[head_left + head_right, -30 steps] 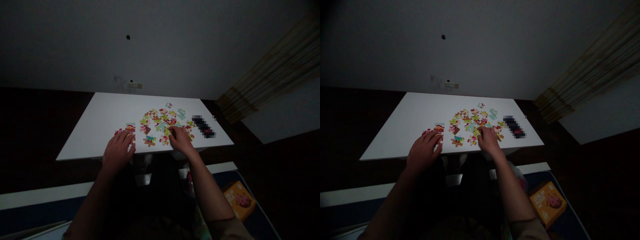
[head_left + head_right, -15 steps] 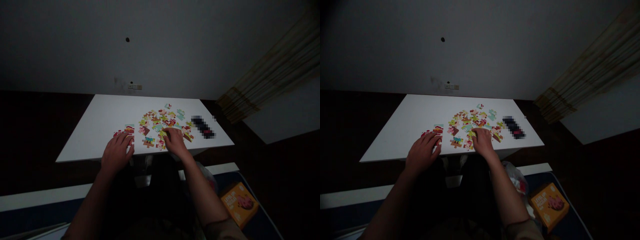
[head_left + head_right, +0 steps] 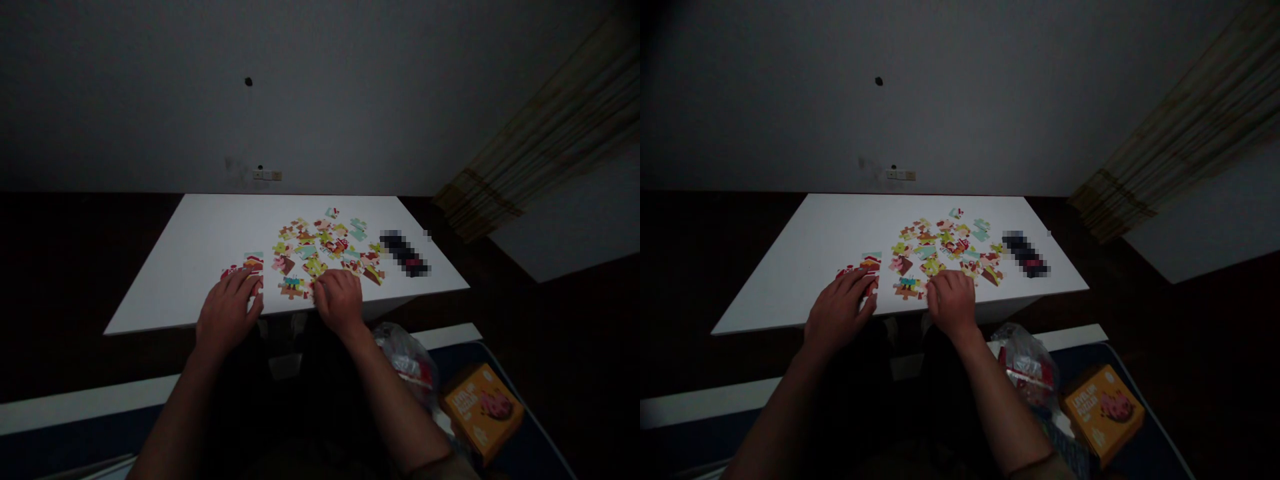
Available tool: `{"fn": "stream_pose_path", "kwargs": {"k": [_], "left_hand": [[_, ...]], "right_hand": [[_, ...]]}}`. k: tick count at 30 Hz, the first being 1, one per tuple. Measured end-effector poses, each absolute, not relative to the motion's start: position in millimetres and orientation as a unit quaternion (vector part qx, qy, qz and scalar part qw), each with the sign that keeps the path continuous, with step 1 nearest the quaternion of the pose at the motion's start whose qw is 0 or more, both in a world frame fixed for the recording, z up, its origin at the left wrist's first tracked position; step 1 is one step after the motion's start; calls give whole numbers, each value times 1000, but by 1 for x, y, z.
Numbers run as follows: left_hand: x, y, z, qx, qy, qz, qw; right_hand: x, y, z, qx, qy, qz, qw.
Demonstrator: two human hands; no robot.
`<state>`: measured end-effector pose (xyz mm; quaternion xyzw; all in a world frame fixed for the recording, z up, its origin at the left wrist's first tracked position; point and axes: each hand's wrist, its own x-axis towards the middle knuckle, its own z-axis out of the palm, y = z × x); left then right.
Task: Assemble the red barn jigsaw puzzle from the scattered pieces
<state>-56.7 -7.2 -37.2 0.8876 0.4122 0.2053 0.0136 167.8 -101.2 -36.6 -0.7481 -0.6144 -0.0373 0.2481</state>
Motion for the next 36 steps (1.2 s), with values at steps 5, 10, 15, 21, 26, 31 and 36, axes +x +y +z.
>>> {"fn": "stream_pose_path", "kwargs": {"k": [5, 10, 15, 21, 26, 31, 36], "left_hand": [[-56, -6, -38, 887, 415, 201, 17], [-55, -7, -37, 886, 417, 203, 25], [-55, -6, -38, 889, 411, 200, 27], [-55, -3, -42, 887, 413, 203, 35], [-54, -2, -44, 888, 412, 204, 29], [-53, -4, -44, 879, 425, 215, 25], [-54, -6, -44, 876, 426, 223, 24]], "right_hand": [[153, -118, -50, -726, -648, -7, 232], [141, -111, -49, -703, -673, 5, 230], [153, -114, -51, -710, -656, -15, 255], [194, -137, -74, -752, -578, -87, 304], [207, -149, -85, -745, -575, -93, 326], [211, -146, -99, -722, -571, -115, 374], [217, -144, -118, -681, -588, -147, 411]]}}
